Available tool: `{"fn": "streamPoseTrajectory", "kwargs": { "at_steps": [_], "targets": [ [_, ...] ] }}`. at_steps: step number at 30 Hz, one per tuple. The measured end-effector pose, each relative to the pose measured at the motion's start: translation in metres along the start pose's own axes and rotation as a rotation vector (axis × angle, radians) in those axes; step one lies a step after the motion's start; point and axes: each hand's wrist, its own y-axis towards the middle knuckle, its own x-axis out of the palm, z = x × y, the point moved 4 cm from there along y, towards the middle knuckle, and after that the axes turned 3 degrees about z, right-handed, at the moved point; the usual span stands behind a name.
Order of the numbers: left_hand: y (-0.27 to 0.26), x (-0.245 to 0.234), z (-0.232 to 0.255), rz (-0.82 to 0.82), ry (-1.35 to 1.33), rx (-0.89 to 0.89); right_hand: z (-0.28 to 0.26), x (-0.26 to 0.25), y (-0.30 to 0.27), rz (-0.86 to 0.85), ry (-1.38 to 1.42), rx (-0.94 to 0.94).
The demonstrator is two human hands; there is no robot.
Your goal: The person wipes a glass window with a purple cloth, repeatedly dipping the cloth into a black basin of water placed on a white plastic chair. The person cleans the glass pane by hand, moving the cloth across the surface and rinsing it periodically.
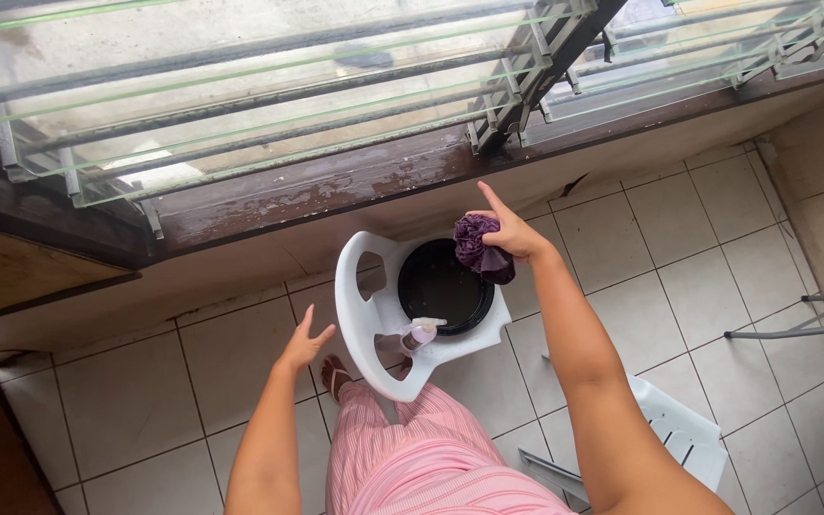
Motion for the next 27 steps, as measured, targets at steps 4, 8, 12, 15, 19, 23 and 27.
{"fn": "streamPoseTrajectory", "kwargs": {
  "at_steps": [4,8,12,15,19,23,27],
  "targets": [
    [-0.01,-0.068,-0.027,0.222,0.542,0.058,-0.021,0.003,-0.006,-0.089,0.334,-0.024],
    [-0.026,-0.108,0.054,0.42,0.33,0.267,-0.046,0.019,-0.007,-0.286,0.493,-0.116],
    [-0.036,-0.084,0.161,0.312,0.165,0.625,-0.065,0.04,0.001,-0.445,0.548,-0.154],
    [-0.038,-0.04,0.22,0.069,-0.188,0.749,-0.073,0.064,0.011,-0.532,0.609,-0.147],
    [-0.025,0.011,0.255,-0.179,-0.286,0.763,-0.08,0.096,0.023,-0.565,0.692,-0.196],
    [-0.014,0.01,0.228,-0.143,-0.215,0.606,-0.068,0.087,0.035,-0.267,0.694,-0.224],
    [-0.026,-0.03,0.18,-0.006,-0.364,0.582,-0.048,0.058,0.047,0.002,0.715,-0.302]
  ]
}}
